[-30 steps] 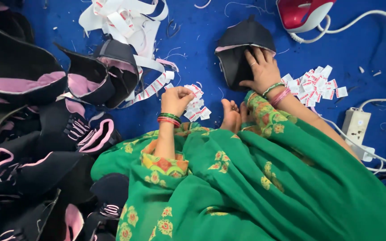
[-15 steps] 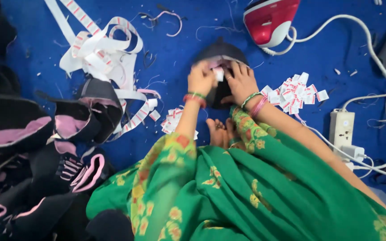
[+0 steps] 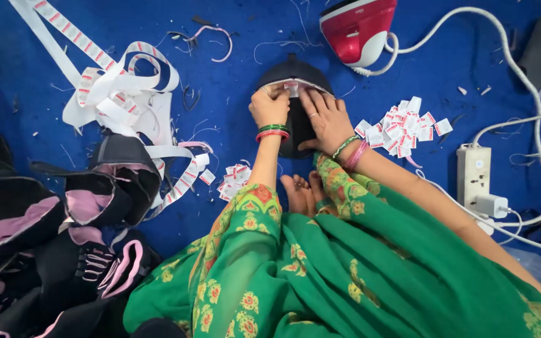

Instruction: Ironing size and brand labels onto the inner heel portion of shoe upper components.

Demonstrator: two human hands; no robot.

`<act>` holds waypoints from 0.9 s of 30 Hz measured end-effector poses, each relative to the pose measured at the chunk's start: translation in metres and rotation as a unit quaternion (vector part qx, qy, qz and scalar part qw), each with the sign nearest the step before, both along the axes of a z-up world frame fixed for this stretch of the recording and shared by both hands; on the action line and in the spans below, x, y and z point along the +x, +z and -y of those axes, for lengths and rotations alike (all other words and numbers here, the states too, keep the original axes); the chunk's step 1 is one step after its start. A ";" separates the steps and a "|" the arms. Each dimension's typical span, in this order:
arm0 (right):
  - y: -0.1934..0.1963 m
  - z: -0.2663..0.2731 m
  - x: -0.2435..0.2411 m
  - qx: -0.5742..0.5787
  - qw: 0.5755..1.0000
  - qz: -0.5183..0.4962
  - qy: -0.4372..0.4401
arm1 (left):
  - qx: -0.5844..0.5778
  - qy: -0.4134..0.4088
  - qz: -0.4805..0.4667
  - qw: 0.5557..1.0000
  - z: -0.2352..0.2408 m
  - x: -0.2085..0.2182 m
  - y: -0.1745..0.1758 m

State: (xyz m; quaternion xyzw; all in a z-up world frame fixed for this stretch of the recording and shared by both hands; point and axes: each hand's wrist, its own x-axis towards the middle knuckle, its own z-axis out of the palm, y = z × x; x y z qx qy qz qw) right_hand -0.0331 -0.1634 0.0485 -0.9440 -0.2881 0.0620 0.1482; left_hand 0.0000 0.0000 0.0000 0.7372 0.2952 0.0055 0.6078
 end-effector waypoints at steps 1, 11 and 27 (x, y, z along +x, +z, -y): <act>0.001 -0.002 0.001 0.008 1.000 0.004 0.000 | 0.028 0.006 0.003 1.000 0.000 0.000 -0.001; -0.010 -0.001 0.020 -0.014 0.999 0.030 0.016 | 0.218 -0.056 0.100 0.969 0.009 -0.037 0.021; -0.013 -0.006 0.038 -0.071 0.996 0.041 0.042 | 0.448 -0.144 0.099 0.877 0.023 -0.050 -0.005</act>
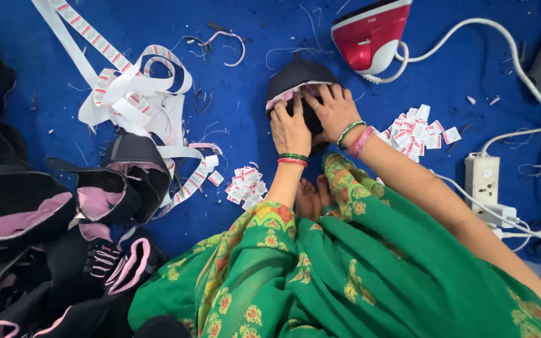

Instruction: Ironing size and brand labels onto the inner heel portion of shoe upper components.

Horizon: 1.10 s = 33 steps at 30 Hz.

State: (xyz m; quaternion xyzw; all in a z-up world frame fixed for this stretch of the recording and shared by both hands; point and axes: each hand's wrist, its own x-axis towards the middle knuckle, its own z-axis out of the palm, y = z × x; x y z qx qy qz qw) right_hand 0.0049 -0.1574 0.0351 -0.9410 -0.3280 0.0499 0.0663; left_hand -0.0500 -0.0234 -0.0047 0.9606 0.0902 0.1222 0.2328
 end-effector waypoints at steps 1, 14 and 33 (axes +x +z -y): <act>-0.003 0.001 -0.001 0.000 1.000 0.007 0.001 | 0.009 -0.003 -0.004 1.000 0.001 -0.001 -0.002; -0.006 -0.001 -0.005 -0.024 1.000 0.010 -0.008 | 0.166 -0.009 -0.106 0.980 0.001 -0.005 -0.006; -0.011 0.057 0.044 0.447 0.841 0.105 -0.285 | -0.011 -0.035 -0.181 0.983 -0.010 0.002 -0.015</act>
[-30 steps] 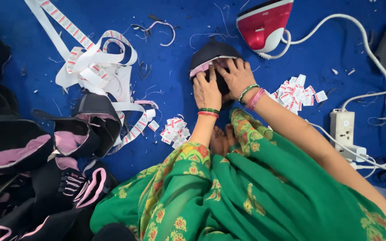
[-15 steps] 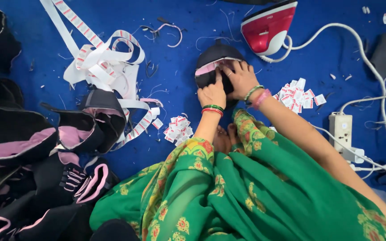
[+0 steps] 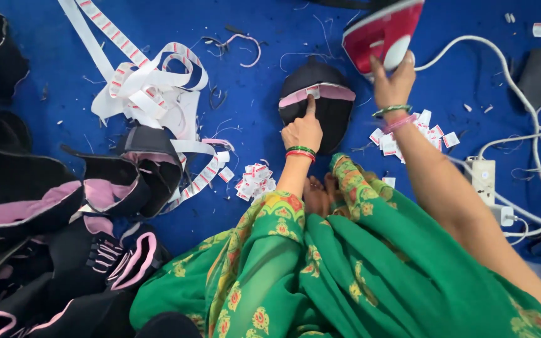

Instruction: Ironing size and brand labels onto the inner heel portion of shoe upper components.

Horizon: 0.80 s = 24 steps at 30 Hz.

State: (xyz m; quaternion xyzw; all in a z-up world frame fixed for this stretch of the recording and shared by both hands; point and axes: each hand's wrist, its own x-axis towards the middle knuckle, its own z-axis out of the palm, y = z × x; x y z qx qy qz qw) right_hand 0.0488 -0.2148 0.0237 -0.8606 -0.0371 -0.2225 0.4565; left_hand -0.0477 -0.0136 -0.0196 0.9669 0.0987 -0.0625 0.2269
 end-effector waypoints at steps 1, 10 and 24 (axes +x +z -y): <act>0.002 0.005 0.008 -0.023 0.999 -0.030 0.005 | -0.009 0.005 0.001 1.000 -0.001 0.001 -0.001; 0.173 -0.008 -0.078 -0.275 0.931 -0.191 0.148 | -0.035 0.010 0.009 0.999 -0.005 0.002 0.000; 0.084 -0.087 -0.051 -0.486 0.821 -0.245 0.171 | -0.052 0.032 -0.007 0.998 -0.004 0.006 0.001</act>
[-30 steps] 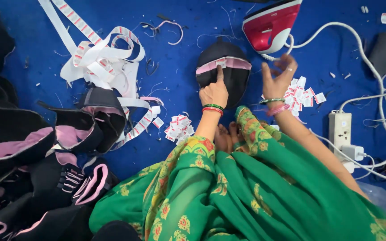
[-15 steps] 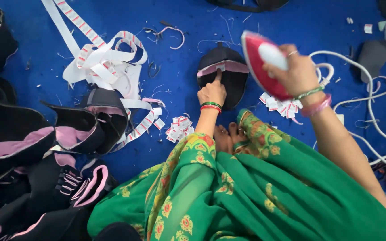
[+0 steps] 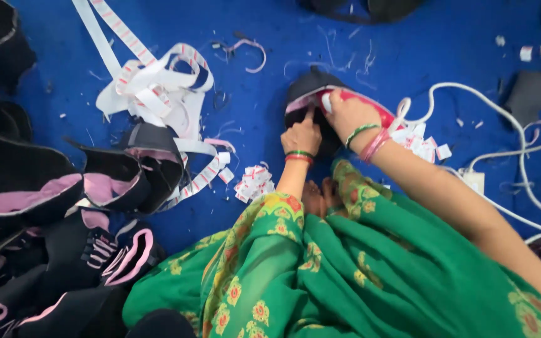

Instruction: Ironing size and brand labels onto the inner heel portion of shoe upper components.

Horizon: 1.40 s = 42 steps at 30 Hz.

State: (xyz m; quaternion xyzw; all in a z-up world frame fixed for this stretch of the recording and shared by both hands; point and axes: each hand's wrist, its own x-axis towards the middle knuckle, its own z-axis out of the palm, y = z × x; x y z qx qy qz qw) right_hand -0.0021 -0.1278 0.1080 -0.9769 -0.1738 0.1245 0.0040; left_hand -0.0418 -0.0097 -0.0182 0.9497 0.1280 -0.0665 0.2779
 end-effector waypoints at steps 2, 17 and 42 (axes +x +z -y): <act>0.000 0.004 -0.001 -0.014 1.000 -0.001 0.004 | 0.001 -0.001 -0.004 1.000 0.001 -0.001 0.003; 0.002 0.011 0.003 0.046 0.999 -0.022 0.003 | 0.011 -0.005 0.036 0.999 -0.003 -0.011 0.008; 0.028 0.003 0.033 0.017 0.994 -0.087 0.069 | -0.168 0.085 0.194 0.963 -0.025 -0.022 -0.029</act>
